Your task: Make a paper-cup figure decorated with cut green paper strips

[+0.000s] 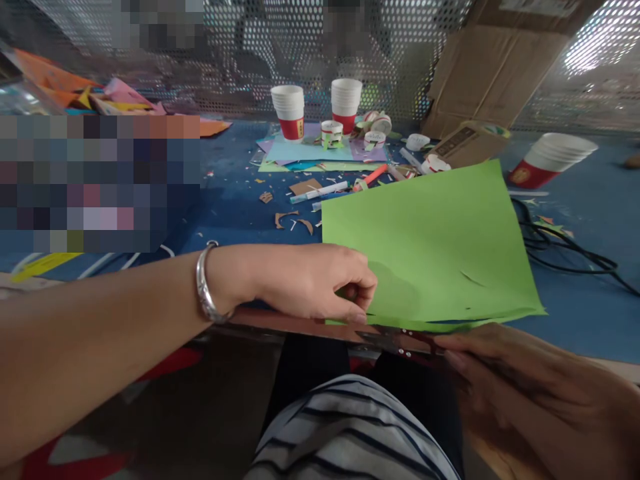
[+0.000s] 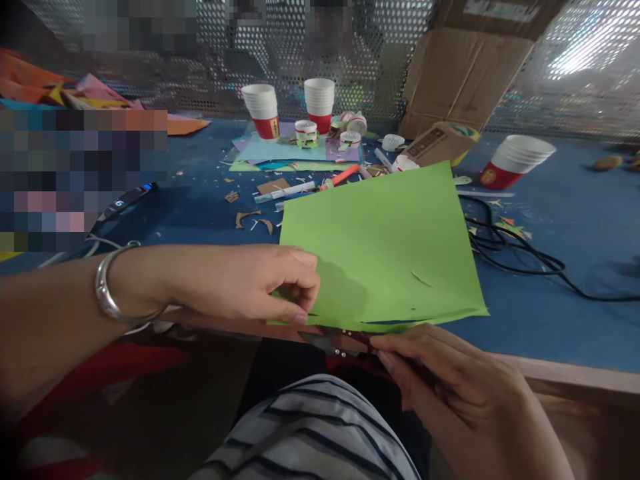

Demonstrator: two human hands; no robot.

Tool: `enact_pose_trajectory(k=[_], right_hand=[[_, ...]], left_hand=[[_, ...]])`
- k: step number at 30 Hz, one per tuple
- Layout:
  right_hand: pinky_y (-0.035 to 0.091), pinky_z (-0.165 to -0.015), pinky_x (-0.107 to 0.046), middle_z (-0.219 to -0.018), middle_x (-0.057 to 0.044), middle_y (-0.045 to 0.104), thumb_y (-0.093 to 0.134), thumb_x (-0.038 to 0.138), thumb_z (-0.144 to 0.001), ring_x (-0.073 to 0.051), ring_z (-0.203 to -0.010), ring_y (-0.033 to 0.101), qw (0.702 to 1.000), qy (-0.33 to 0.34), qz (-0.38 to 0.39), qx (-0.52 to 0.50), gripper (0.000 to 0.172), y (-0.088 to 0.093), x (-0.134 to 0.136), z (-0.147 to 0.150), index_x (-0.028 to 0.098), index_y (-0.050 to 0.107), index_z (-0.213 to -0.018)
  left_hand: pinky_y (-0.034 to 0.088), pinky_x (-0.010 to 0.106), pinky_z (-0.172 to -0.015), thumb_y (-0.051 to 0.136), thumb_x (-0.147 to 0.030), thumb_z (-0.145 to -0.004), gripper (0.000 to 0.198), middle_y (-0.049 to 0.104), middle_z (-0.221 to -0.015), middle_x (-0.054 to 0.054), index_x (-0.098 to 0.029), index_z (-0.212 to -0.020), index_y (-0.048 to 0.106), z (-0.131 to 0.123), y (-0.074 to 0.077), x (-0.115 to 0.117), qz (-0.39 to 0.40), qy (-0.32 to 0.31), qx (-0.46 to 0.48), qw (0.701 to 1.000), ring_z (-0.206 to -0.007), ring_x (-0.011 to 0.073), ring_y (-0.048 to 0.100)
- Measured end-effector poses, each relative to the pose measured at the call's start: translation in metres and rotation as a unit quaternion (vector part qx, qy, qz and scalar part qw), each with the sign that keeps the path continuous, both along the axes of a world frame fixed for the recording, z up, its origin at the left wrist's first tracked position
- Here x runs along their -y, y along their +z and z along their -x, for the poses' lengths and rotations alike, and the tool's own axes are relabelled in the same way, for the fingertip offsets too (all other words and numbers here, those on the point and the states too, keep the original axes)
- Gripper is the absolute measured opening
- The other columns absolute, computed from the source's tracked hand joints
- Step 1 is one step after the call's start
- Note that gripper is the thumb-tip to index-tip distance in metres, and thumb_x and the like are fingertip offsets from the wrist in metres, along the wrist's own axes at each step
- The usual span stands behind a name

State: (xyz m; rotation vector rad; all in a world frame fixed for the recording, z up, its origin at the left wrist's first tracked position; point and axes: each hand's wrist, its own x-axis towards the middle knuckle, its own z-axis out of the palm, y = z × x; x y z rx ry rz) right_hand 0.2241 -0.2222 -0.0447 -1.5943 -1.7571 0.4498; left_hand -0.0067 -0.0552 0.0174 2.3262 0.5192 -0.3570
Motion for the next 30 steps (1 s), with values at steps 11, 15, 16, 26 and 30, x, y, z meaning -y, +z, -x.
enact_pose_trajectory(k=[11, 15, 16, 26, 30], right_hand=[[0.063, -0.060, -0.017, -0.092, 0.004, 0.081, 0.069, 0.039, -0.092, -0.018, -0.076, 0.080, 0.998, 0.064, 0.026, 0.006, 0.014, -0.002, -0.002, -0.006, 0.041, 0.077, -0.104], [0.060, -0.053, -0.018, -0.089, 0.005, 0.081, 0.069, 0.040, -0.092, -0.018, -0.071, 0.077, 0.998, 0.032, 0.038, -0.028, 0.011, -0.003, -0.002, 0.004, 0.041, 0.077, -0.099], [0.060, -0.055, -0.019, -0.089, 0.004, 0.081, 0.069, 0.040, -0.092, -0.018, -0.071, 0.077, 0.998, 0.030, 0.043, -0.032, 0.011, -0.003, -0.002, 0.006, 0.040, 0.078, -0.099], [0.055, -0.054, -0.015, -0.078, 0.008, 0.077, 0.066, 0.038, -0.095, -0.011, -0.061, 0.071, 0.998, 0.048, 0.032, -0.019, 0.011, -0.001, -0.012, 0.014, 0.038, 0.077, -0.096], [0.059, -0.060, -0.016, -0.081, 0.007, 0.077, 0.065, 0.040, -0.095, -0.012, -0.063, 0.072, 0.998, 0.048, 0.024, -0.015, 0.012, -0.002, -0.010, 0.014, 0.037, 0.077, -0.097]], left_hand=[[0.037, 0.025, -0.071, 0.064, -0.025, -0.097, 0.011, 0.058, -0.095, 0.000, -0.018, -0.089, 0.063, -0.008, 0.005, -0.006, -0.006, -0.046, -0.050, 0.998, -0.081, 0.0131, 0.051], [0.037, 0.025, -0.073, 0.063, -0.028, -0.098, 0.011, 0.058, -0.099, 0.000, -0.019, -0.091, 0.062, -0.010, 0.008, -0.006, -0.010, -0.057, -0.066, 0.996, -0.084, 0.0139, 0.051], [0.037, 0.025, -0.074, 0.063, -0.028, -0.098, 0.011, 0.057, -0.099, 0.000, -0.019, -0.091, 0.061, -0.010, 0.008, -0.007, -0.008, -0.061, -0.067, 0.996, -0.085, 0.0140, 0.051], [0.037, 0.027, -0.076, 0.062, -0.028, -0.098, 0.009, 0.057, -0.102, 0.001, -0.019, -0.096, 0.062, -0.011, 0.008, -0.008, 0.005, -0.071, -0.066, 0.995, -0.089, 0.0148, 0.053], [0.038, 0.026, -0.082, 0.064, -0.026, -0.096, 0.007, 0.057, -0.103, 0.001, -0.021, -0.101, 0.064, -0.006, 0.003, -0.004, 0.010, -0.047, -0.025, 0.999, -0.096, 0.0157, 0.053]])
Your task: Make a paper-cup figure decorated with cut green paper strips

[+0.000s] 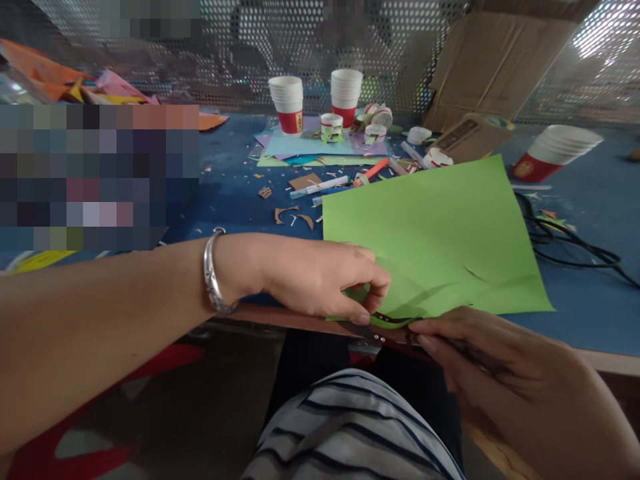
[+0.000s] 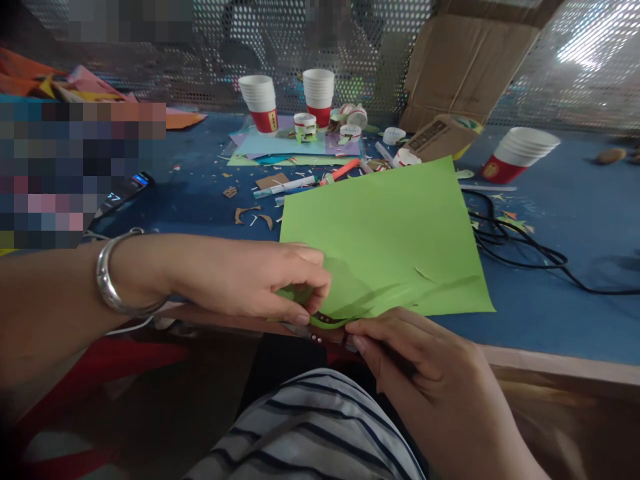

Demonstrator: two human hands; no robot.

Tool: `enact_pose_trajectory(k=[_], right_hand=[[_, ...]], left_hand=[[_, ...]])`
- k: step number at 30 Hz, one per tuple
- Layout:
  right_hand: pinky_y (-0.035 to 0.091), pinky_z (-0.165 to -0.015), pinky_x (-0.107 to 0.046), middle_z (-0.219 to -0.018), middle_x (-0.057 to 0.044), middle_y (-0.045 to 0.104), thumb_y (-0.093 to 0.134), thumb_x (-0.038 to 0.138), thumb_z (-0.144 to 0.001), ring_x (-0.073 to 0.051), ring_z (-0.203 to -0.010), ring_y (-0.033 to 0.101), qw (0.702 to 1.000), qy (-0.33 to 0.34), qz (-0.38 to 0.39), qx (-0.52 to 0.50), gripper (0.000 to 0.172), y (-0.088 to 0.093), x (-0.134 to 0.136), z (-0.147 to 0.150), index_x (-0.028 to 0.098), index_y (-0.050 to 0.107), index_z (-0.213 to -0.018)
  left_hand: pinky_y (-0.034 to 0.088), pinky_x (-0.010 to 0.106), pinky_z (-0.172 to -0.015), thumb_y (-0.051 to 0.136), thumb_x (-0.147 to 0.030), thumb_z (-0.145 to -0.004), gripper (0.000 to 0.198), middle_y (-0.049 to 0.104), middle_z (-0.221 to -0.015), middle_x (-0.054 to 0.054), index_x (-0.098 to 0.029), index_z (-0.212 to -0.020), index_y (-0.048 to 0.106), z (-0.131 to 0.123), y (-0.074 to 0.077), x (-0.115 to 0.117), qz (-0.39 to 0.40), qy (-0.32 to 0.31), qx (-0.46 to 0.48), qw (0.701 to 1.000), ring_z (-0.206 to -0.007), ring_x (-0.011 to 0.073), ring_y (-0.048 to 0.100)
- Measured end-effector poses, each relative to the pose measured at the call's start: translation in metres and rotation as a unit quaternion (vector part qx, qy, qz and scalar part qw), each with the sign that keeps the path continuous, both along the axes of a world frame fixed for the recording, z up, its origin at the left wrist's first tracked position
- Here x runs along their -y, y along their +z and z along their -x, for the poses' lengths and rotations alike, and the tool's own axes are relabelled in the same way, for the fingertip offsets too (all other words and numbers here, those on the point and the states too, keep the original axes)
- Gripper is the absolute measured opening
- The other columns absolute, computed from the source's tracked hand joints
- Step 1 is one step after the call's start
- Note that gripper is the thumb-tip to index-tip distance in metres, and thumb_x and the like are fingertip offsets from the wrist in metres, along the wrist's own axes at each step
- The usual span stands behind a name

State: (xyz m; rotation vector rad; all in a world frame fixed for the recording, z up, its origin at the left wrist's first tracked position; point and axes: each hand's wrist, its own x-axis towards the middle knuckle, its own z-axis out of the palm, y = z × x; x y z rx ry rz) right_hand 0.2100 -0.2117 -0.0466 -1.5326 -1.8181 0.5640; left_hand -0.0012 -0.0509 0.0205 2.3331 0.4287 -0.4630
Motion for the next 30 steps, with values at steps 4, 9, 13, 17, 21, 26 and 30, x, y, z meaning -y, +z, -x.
enact_pose_trajectory(k=[4, 9, 13, 17, 21, 26, 30], right_hand=[[0.061, -0.061, -0.018, -0.088, 0.003, 0.080, 0.067, 0.039, -0.094, -0.016, -0.070, 0.076, 1.000, -0.002, 0.004, 0.017, 0.016, 0.001, 0.005, -0.004, 0.036, 0.079, -0.104], [0.062, -0.065, -0.017, -0.096, 0.002, 0.081, 0.066, 0.038, -0.094, -0.017, -0.077, 0.079, 1.000, 0.005, 0.004, 0.017, 0.016, -0.001, 0.014, -0.010, 0.037, 0.077, -0.106], [0.061, -0.064, -0.014, -0.090, 0.004, 0.080, 0.065, 0.037, -0.096, -0.014, -0.071, 0.077, 1.000, 0.001, -0.002, 0.017, 0.014, -0.001, 0.013, -0.008, 0.036, 0.077, -0.102], [0.059, -0.060, -0.015, -0.084, 0.003, 0.078, 0.062, 0.035, -0.097, -0.013, -0.066, 0.074, 1.000, 0.013, -0.001, 0.000, 0.016, 0.003, 0.007, 0.000, 0.034, 0.078, -0.098], [0.060, -0.062, -0.020, -0.086, 0.000, 0.078, 0.062, 0.038, -0.096, -0.016, -0.072, 0.074, 0.999, -0.006, 0.019, -0.029, 0.018, 0.003, 0.004, 0.006, 0.033, 0.079, -0.095], [0.061, -0.064, -0.021, -0.086, 0.001, 0.078, 0.065, 0.039, -0.094, -0.017, -0.070, 0.073, 0.998, -0.013, 0.031, -0.056, 0.015, 0.000, 0.005, 0.008, 0.034, 0.079, -0.095], [0.062, -0.067, -0.020, -0.088, 0.002, 0.079, 0.065, 0.037, -0.094, -0.016, -0.071, 0.074, 0.999, -0.002, 0.019, -0.043, 0.013, 0.000, 0.005, 0.005, 0.034, 0.078, -0.097]], left_hand=[[0.039, 0.027, -0.083, 0.063, -0.026, -0.097, 0.007, 0.059, -0.103, 0.001, -0.020, -0.098, 0.064, 0.004, -0.004, 0.000, 0.003, 0.002, 0.028, 1.000, -0.096, 0.0162, 0.054], [0.040, 0.026, -0.080, 0.063, -0.025, -0.096, 0.006, 0.062, -0.105, 0.002, -0.019, -0.096, 0.064, 0.004, -0.004, 0.000, 0.010, 0.012, 0.027, 1.000, -0.093, 0.0153, 0.055], [0.040, 0.025, -0.081, 0.061, -0.023, -0.097, 0.006, 0.061, -0.103, 0.002, -0.018, -0.094, 0.063, 0.002, -0.003, 0.000, 0.005, 0.015, 0.019, 1.000, -0.093, 0.0151, 0.054], [0.040, 0.025, -0.082, 0.061, -0.022, -0.097, 0.005, 0.060, -0.102, 0.002, -0.018, -0.093, 0.063, 0.001, -0.002, -0.001, 0.007, 0.008, 0.012, 1.000, -0.093, 0.0150, 0.053], [0.040, 0.024, -0.084, 0.061, -0.020, -0.097, 0.005, 0.058, -0.101, 0.001, -0.018, -0.093, 0.062, 0.000, -0.002, -0.001, 0.013, 0.002, 0.011, 1.000, -0.095, 0.0146, 0.053], [0.041, 0.024, -0.085, 0.060, -0.021, -0.097, 0.006, 0.059, -0.103, 0.002, -0.018, -0.093, 0.062, 0.003, -0.001, -0.003, 0.025, -0.003, 0.019, 1.000, -0.095, 0.0146, 0.054], [0.042, 0.024, -0.086, 0.064, -0.021, -0.094, 0.008, 0.061, -0.106, 0.002, -0.019, -0.101, 0.066, 0.007, 0.003, -0.008, 0.046, -0.006, -0.005, 0.999, -0.098, 0.0153, 0.055]])
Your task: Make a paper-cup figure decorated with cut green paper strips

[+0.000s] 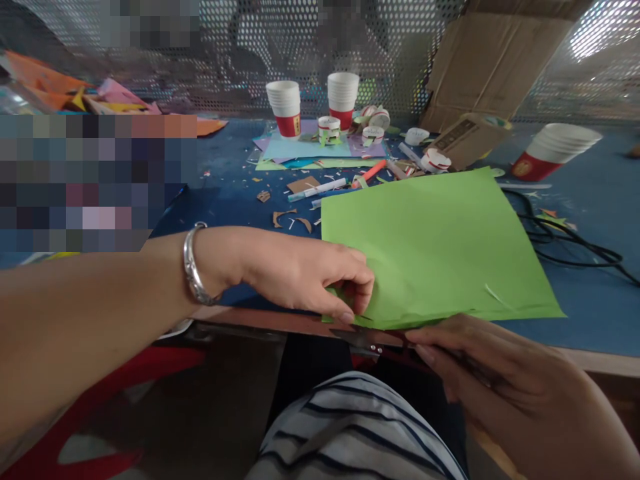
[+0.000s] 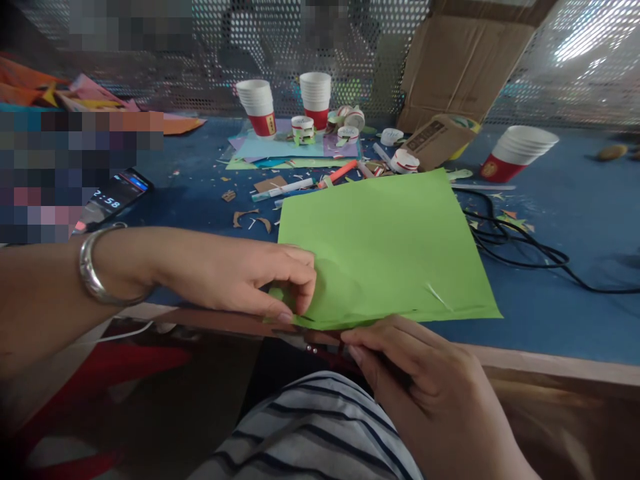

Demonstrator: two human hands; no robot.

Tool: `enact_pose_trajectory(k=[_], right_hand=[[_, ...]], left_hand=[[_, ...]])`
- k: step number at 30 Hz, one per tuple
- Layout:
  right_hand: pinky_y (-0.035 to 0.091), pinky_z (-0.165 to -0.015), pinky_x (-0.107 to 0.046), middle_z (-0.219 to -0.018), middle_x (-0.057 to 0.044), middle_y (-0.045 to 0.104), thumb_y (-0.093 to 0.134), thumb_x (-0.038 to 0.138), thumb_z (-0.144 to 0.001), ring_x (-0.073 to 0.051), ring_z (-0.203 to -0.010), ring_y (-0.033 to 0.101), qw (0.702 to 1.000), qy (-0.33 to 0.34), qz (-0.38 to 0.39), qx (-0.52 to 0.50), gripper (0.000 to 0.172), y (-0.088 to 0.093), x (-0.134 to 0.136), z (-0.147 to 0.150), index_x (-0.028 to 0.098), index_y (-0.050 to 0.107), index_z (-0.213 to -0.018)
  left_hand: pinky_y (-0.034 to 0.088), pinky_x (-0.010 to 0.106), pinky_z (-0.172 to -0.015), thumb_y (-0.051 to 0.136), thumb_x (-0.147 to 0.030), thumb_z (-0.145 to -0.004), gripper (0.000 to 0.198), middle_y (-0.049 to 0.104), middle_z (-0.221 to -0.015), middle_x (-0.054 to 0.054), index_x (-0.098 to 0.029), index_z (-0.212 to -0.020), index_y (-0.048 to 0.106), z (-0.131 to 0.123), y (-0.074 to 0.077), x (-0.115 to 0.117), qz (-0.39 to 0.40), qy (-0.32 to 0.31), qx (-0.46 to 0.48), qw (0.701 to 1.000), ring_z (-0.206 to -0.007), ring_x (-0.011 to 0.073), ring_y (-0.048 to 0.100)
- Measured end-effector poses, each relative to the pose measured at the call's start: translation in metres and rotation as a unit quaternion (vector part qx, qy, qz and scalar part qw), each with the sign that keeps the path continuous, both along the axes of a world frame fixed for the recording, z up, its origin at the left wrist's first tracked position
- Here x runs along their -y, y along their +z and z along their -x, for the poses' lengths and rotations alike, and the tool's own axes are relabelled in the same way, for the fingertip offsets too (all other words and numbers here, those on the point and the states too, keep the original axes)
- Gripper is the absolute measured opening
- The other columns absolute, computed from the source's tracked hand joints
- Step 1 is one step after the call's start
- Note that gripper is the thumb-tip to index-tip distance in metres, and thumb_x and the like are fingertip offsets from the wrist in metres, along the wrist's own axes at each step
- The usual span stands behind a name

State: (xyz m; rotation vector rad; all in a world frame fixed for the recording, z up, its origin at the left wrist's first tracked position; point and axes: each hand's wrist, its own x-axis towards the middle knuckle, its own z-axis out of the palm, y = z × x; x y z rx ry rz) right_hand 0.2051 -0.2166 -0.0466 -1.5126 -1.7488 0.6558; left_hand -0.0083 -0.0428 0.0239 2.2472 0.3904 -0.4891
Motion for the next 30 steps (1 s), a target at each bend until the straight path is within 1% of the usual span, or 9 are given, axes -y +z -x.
enact_pose_trajectory(k=[2, 4, 7, 12, 16, 20, 24, 27, 30], right_hand=[[0.062, -0.065, -0.019, -0.088, 0.002, 0.080, 0.066, 0.036, -0.094, -0.016, -0.070, 0.075, 1.000, 0.016, -0.005, 0.022, 0.013, 0.0006, -0.0011, -0.0023, 0.034, 0.078, -0.098], [0.062, -0.062, -0.018, -0.086, 0.003, 0.080, 0.066, 0.035, -0.094, -0.016, -0.069, 0.076, 0.999, 0.025, -0.015, 0.041, 0.012, 0.0010, -0.0022, -0.0044, 0.034, 0.077, -0.097], [0.061, -0.062, -0.016, -0.087, 0.004, 0.080, 0.064, 0.035, -0.095, -0.014, -0.071, 0.076, 0.998, 0.022, -0.033, 0.048, 0.012, 0.0010, -0.0031, -0.0070, 0.035, 0.076, -0.095], [0.060, -0.061, -0.012, -0.087, 0.006, 0.080, 0.067, 0.032, -0.094, -0.012, -0.071, 0.076, 0.996, 0.046, -0.040, 0.067, 0.010, 0.0032, -0.0052, -0.0087, 0.035, 0.075, -0.099], [0.061, -0.060, -0.014, -0.086, 0.004, 0.080, 0.065, 0.033, -0.094, -0.014, -0.070, 0.077, 0.995, 0.049, -0.050, 0.067, 0.012, 0.0051, -0.0086, -0.0055, 0.034, 0.077, -0.097], [0.061, -0.059, -0.014, -0.081, 0.004, 0.080, 0.064, 0.034, -0.094, -0.014, -0.067, 0.077, 0.996, 0.027, -0.067, 0.056, 0.013, 0.0056, -0.0086, -0.0016, 0.034, 0.077, -0.091], [0.062, -0.060, -0.016, -0.087, 0.003, 0.081, 0.063, 0.033, -0.095, -0.015, -0.069, 0.077, 0.997, 0.043, -0.037, 0.061, 0.014, 0.0063, -0.0069, -0.0014, 0.034, 0.077, -0.096], [0.062, -0.063, -0.017, -0.088, 0.001, 0.081, 0.062, 0.032, -0.096, -0.016, -0.073, 0.078, 0.996, 0.047, -0.041, 0.069, 0.015, 0.0061, -0.0068, -0.0016, 0.032, 0.078, -0.095], [0.062, -0.062, -0.016, -0.088, 0.002, 0.081, 0.064, 0.033, -0.095, -0.016, -0.072, 0.078, 0.996, 0.048, -0.037, 0.059, 0.013, 0.0035, -0.0065, 0.0001, 0.032, 0.077, -0.096]], left_hand=[[0.042, 0.024, -0.085, 0.067, -0.020, -0.091, 0.010, 0.061, -0.106, 0.002, -0.019, -0.102, 0.068, 0.0006, 0.0020, -0.0027, 0.006, -0.004, -0.014, 1.000, -0.098, 0.0157, 0.056], [0.043, 0.024, -0.083, 0.068, -0.019, -0.090, 0.008, 0.062, -0.104, 0.002, -0.019, -0.098, 0.069, 0.0004, 0.0027, -0.0049, 0.012, -0.004, -0.020, 1.000, -0.096, 0.0154, 0.056], [0.044, 0.023, -0.080, 0.068, -0.019, -0.089, 0.005, 0.061, -0.100, 0.001, -0.018, -0.094, 0.070, -0.0001, 0.0013, -0.0068, 0.019, -0.002, -0.016, 1.000, -0.091, 0.0145, 0.057], [0.043, 0.023, -0.079, 0.070, -0.018, -0.087, 0.002, 0.060, -0.101, 0.001, -0.018, -0.088, 0.069, -0.0012, -0.0008, -0.0074, 0.010, -0.009, -0.009, 1.000, -0.091, 0.0143, 0.057], [0.042, 0.024, -0.075, 0.070, -0.018, -0.086, 0.003, 0.060, -0.098, 0.001, -0.018, -0.085, 0.067, -0.0038, 0.0007, -0.0071, 0.017, -0.006, -0.021, 1.000, -0.088, 0.0145, 0.056], [0.042, 0.024, -0.076, 0.070, -0.017, -0.086, 0.005, 0.060, -0.098, 0.000, -0.019, -0.084, 0.066, -0.0049, 0.0007, -0.0078, 0.015, -0.017, -0.023, 0.999, -0.089, 0.0147, 0.056], [0.043, 0.024, -0.077, 0.071, -0.016, -0.086, 0.007, 0.059, -0.098, 0.000, -0.019, -0.084, 0.065, -0.0052, -0.0011, -0.0096, 0.014, -0.033, -0.018, 0.999, -0.091, 0.0142, 0.057], [0.043, 0.024, -0.077, 0.072, -0.016, -0.087, 0.008, 0.057, -0.097, -0.001, -0.018, -0.084, 0.065, -0.0059, -0.0016, -0.0102, 0.008, -0.038, -0.017, 0.999, -0.089, 0.0134, 0.056], [0.043, 0.024, -0.076, 0.072, -0.016, -0.087, 0.008, 0.056, -0.095, -0.001, -0.018, -0.083, 0.065, -0.0062, -0.0014, -0.0104, 0.008, -0.041, -0.022, 0.999, -0.087, 0.0128, 0.056]])
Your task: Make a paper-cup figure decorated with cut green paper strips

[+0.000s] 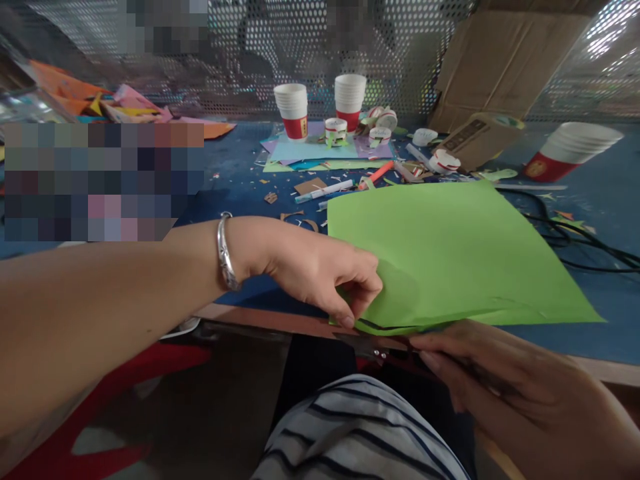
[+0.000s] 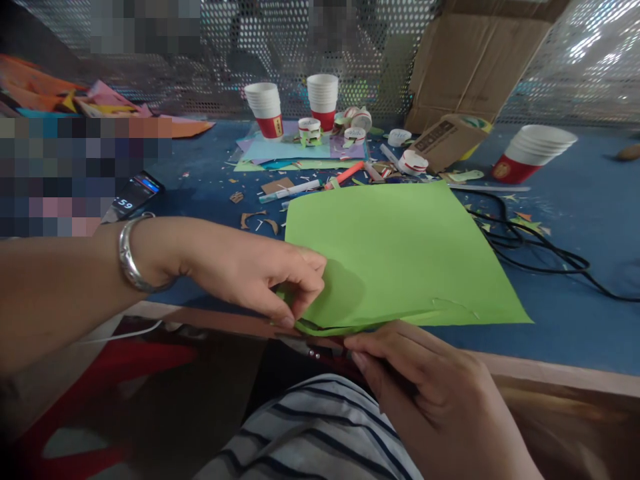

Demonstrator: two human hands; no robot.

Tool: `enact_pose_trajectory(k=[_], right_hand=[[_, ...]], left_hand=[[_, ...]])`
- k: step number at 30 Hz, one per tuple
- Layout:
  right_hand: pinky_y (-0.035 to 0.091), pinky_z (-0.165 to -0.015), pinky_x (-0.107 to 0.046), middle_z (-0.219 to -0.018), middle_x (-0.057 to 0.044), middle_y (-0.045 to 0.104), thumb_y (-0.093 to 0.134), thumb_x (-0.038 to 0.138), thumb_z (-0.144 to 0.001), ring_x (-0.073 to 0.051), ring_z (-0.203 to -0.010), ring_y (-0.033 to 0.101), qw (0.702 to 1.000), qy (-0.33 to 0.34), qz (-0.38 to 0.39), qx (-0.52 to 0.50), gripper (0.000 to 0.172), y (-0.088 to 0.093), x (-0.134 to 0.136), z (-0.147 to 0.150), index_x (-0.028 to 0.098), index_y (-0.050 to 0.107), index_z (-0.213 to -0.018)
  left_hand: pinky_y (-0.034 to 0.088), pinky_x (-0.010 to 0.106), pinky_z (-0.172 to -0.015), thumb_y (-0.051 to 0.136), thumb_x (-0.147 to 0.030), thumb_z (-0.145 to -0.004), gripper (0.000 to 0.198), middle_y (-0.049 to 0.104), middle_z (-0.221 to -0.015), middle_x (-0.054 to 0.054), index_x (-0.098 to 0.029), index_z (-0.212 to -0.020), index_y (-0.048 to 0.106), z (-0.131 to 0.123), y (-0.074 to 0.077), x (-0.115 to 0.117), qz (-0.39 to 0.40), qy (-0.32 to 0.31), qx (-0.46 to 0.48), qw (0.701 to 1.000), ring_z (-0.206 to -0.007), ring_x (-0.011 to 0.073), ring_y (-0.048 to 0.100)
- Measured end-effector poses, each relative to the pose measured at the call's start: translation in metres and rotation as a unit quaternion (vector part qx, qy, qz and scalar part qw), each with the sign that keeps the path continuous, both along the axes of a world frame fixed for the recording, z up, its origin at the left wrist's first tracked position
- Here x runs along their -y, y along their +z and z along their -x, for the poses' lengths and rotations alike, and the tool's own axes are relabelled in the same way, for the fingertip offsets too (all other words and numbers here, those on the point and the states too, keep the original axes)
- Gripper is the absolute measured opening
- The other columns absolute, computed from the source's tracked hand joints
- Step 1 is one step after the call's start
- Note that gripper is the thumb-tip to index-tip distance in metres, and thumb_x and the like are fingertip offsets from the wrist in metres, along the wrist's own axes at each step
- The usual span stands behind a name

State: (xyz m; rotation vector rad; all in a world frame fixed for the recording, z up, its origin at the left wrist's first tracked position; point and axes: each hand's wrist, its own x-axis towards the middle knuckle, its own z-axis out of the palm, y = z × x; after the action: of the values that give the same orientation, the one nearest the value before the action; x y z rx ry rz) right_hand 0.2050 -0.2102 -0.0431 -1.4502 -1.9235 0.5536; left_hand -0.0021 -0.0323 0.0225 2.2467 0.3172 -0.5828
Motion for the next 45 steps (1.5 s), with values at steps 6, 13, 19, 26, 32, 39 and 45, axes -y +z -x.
enact_pose_trajectory(k=[6, 13, 19, 26, 32, 39, 45], right_hand=[[0.061, -0.062, -0.015, -0.088, 0.004, 0.080, 0.062, 0.033, -0.096, -0.013, -0.070, 0.076, 1.000, 0.000, -0.002, 0.008, 0.013, -0.004, 0.001, 0.002, 0.033, 0.075, -0.099], [0.059, -0.059, -0.013, -0.086, 0.007, 0.081, 0.059, 0.034, -0.098, -0.011, -0.069, 0.077, 0.998, -0.008, -0.052, 0.034, 0.016, -0.002, 0.003, -0.001, 0.035, 0.075, -0.097], [0.063, -0.064, -0.017, -0.091, 0.006, 0.081, 0.060, 0.035, -0.098, -0.014, -0.076, 0.079, 0.997, -0.014, -0.054, 0.045, 0.014, -0.008, 0.006, -0.003, 0.036, 0.074, -0.101], [0.062, -0.062, -0.016, -0.091, 0.007, 0.081, 0.059, 0.034, -0.099, -0.012, -0.074, 0.079, 0.998, -0.005, -0.051, 0.037, 0.015, -0.007, 0.005, -0.003, 0.036, 0.073, -0.101], [0.061, -0.063, -0.013, -0.092, 0.007, 0.082, 0.056, 0.032, -0.100, -0.012, -0.076, 0.080, 0.996, -0.007, -0.069, 0.051, 0.018, -0.005, 0.006, -0.008, 0.037, 0.073, -0.103], [0.060, -0.063, -0.011, -0.094, 0.005, 0.081, 0.060, 0.038, -0.099, -0.012, -0.076, 0.078, 0.998, -0.015, -0.028, 0.054, 0.014, -0.003, 0.006, -0.011, 0.037, 0.073, -0.105], [0.063, -0.066, -0.017, -0.095, 0.004, 0.081, 0.062, 0.039, -0.097, -0.016, -0.079, 0.079, 0.999, -0.010, -0.012, 0.029, 0.013, -0.003, 0.002, -0.006, 0.037, 0.074, -0.101]], left_hand=[[0.044, 0.024, -0.076, 0.071, -0.017, -0.088, 0.008, 0.056, -0.095, -0.001, -0.018, -0.084, 0.064, 0.003, -0.001, -0.001, 0.011, -0.009, 0.014, 1.000, -0.088, 0.0130, 0.056], [0.043, 0.024, -0.079, 0.070, -0.015, -0.089, 0.006, 0.059, -0.098, 0.001, -0.018, -0.085, 0.065, 0.002, 0.003, 0.001, -0.006, -0.002, 0.006, 1.000, -0.091, 0.0143, 0.057], [0.043, 0.024, -0.077, 0.069, -0.015, -0.087, 0.005, 0.059, -0.099, 0.001, -0.019, -0.087, 0.066, 0.004, 0.001, 0.001, -0.006, 0.008, 0.010, 1.000, -0.088, 0.0140, 0.057], [0.043, 0.024, -0.076, 0.071, -0.016, -0.087, 0.006, 0.059, -0.098, 0.001, -0.019, -0.084, 0.066, 0.003, -0.001, 0.000, -0.002, 0.011, 0.007, 1.000, -0.088, 0.0144, 0.057], [0.044, 0.022, -0.075, 0.071, -0.016, -0.087, 0.004, 0.058, -0.095, 0.000, -0.019, -0.085, 0.068, 0.004, -0.003, -0.002, 0.022, 0.018, 0.017, 0.999, -0.084, 0.0136, 0.057], [0.044, 0.024, -0.075, 0.072, -0.017, -0.086, 0.004, 0.061, -0.094, 0.001, -0.019, -0.084, 0.069, 0.005, -0.005, -0.003, 0.031, 0.023, 0.036, 0.999, -0.085, 0.0150, 0.059], [0.043, 0.025, -0.074, 0.072, -0.014, -0.084, 0.006, 0.062, -0.093, 0.001, -0.019, -0.081, 0.069, 0.005, -0.004, -0.002, 0.024, 0.029, 0.038, 0.999, -0.083, 0.0153, 0.058]])
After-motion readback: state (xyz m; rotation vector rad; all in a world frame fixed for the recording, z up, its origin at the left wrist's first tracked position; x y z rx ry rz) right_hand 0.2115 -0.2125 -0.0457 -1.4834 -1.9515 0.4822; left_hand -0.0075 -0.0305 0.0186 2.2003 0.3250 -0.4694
